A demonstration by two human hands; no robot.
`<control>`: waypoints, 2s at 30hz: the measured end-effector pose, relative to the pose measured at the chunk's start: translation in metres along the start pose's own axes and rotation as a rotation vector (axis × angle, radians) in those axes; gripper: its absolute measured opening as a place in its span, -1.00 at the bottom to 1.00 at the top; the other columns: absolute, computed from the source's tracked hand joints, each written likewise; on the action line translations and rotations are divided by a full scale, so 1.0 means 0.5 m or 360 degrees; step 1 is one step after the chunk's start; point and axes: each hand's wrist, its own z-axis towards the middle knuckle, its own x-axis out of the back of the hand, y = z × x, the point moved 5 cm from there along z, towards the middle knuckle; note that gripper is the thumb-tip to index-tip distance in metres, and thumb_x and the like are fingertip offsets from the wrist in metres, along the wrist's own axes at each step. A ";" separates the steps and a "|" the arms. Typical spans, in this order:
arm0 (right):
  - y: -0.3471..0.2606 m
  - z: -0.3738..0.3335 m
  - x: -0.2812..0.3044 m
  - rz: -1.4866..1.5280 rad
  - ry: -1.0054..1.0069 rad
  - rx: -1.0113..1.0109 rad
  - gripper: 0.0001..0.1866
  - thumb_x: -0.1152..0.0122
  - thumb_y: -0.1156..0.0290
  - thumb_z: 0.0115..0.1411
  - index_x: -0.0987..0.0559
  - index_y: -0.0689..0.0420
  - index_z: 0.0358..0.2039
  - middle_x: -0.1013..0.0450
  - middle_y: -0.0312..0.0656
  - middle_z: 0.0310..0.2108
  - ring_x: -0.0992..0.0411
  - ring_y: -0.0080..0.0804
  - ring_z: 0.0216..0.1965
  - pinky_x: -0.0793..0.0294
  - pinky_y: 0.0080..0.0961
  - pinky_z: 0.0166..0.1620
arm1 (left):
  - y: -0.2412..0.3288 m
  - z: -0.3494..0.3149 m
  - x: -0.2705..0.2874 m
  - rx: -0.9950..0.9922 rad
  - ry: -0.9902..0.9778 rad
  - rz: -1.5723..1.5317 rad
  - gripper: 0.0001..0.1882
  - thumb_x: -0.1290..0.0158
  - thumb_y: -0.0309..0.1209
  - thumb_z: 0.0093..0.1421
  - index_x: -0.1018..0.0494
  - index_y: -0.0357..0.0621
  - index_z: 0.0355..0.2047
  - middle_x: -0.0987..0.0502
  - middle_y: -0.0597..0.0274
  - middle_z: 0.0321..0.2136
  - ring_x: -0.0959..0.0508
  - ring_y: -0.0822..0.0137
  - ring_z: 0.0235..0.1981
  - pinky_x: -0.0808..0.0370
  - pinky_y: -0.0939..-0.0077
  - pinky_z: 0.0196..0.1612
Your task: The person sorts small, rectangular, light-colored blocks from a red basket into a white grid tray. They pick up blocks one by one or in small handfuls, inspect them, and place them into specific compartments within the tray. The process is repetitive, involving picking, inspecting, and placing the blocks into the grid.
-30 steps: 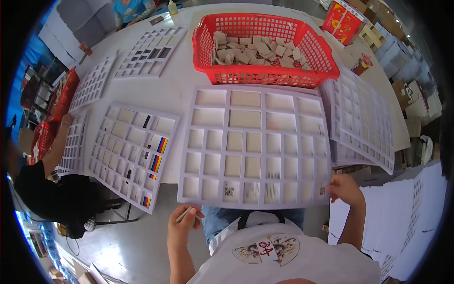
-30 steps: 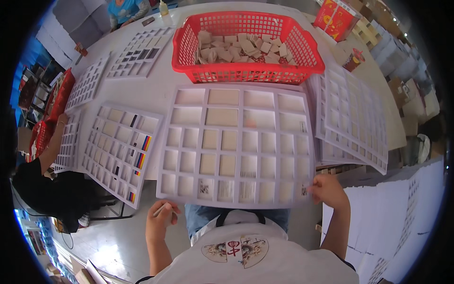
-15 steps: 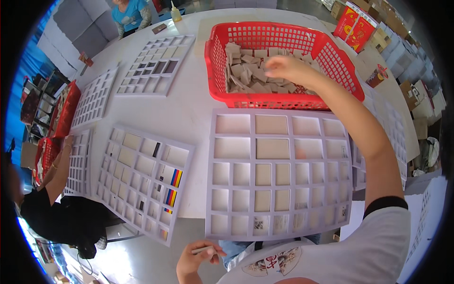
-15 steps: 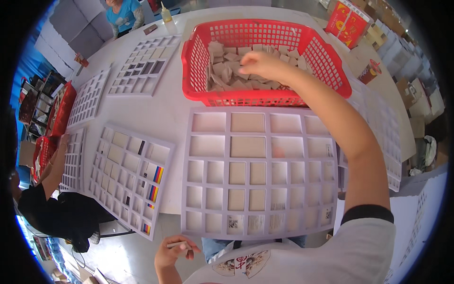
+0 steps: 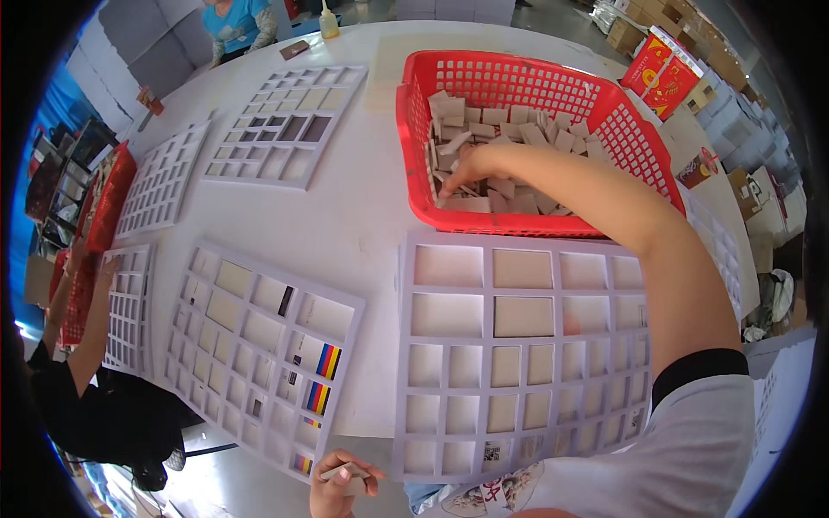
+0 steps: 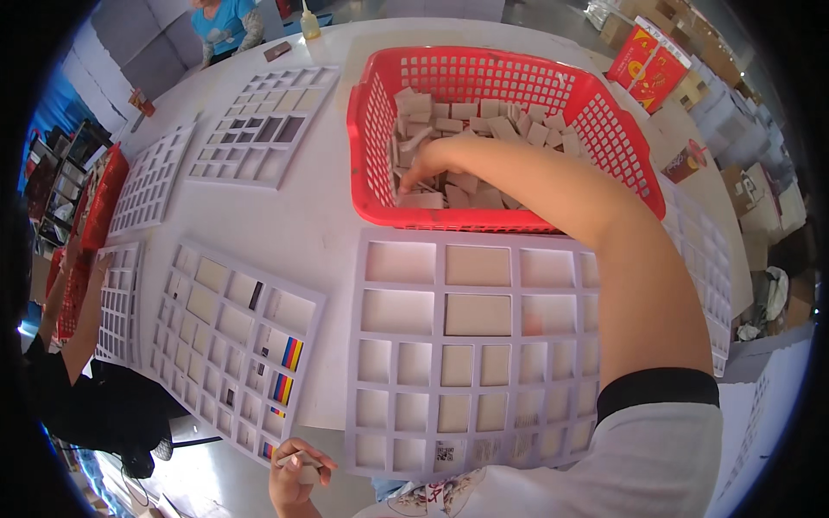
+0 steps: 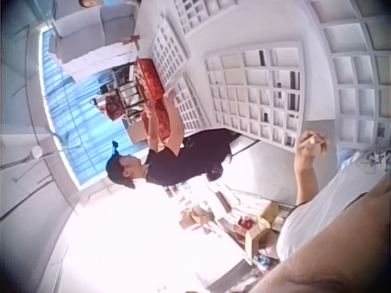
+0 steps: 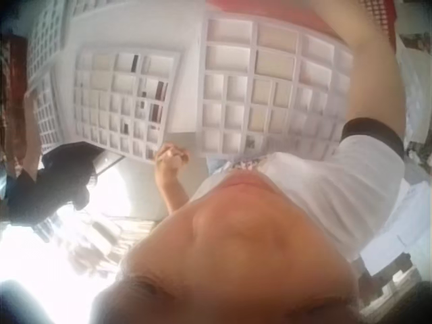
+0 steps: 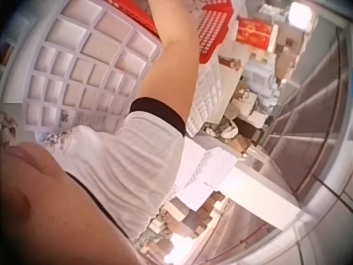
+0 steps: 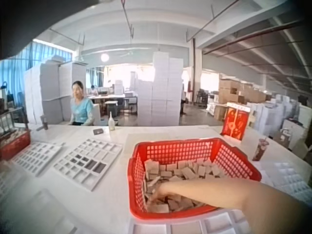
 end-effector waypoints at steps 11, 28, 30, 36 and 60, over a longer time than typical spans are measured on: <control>0.088 0.049 0.029 0.0532 0.0396 -0.0005 0.16 -0.60 0.37 -0.35 -0.14 0.37 0.27 -0.44 0.16 0.02 -0.47 -0.01 -0.03 -0.52 -0.19 -0.10 | 0.003 0.001 -0.001 -0.0074 0.0064 -0.0044 -0.55 -0.19 -0.18 0.17 -0.41 -0.27 -0.08 -0.57 -0.18 -0.27 -0.56 0.18 -0.46 -0.51 0.38 -0.39; 0.159 -0.031 0.178 0.1344 0.0647 0.0629 -0.29 -0.47 0.69 -0.22 -0.47 0.23 0.05 -0.54 -0.11 -0.13 -0.53 -0.29 -0.15 -0.54 -0.33 -0.11 | 0.064 0.012 -0.063 -0.0352 0.0243 -0.0085 -0.58 -0.23 -0.31 0.17 -0.37 -0.26 -0.07 -0.38 -0.26 0.07 -0.55 -0.04 -0.10 -0.56 0.26 -0.07; 0.172 -0.081 0.204 0.1531 0.0635 0.0727 -0.38 -0.46 0.67 -0.16 -0.51 0.25 0.00 -0.56 -0.11 -0.21 -0.56 -0.28 -0.23 -0.57 -0.31 -0.13 | 0.069 0.050 -0.071 -0.0510 0.0159 0.0122 -0.57 -0.27 -0.24 0.15 -0.38 -0.22 -0.10 -0.47 -0.14 -0.03 -0.57 0.08 -0.16 -0.56 0.32 -0.08; 0.095 -0.330 0.159 0.1940 0.0527 0.1060 -0.49 -0.46 0.55 -0.06 -0.54 0.24 -0.04 -0.56 -0.13 -0.18 -0.57 -0.34 -0.20 -0.60 -0.32 -0.15 | 0.090 0.180 -0.232 -0.0471 -0.0348 -0.0179 -0.50 -0.28 -0.12 0.14 -0.39 -0.13 -0.05 -0.53 0.18 -0.18 -0.52 0.31 -0.12 -0.47 0.29 0.04; 0.093 -0.613 -0.364 0.2897 0.0710 0.0702 -0.35 0.02 -0.21 0.29 -0.35 0.10 0.13 -0.40 -0.26 -0.05 -0.35 -0.47 0.03 -0.30 -0.44 0.12 | -0.065 0.186 -0.523 -0.0629 -0.0618 0.0267 -0.06 -0.37 -0.38 0.00 -0.08 -0.24 0.31 -0.44 0.19 0.00 -0.43 0.33 0.04 -0.37 0.41 0.13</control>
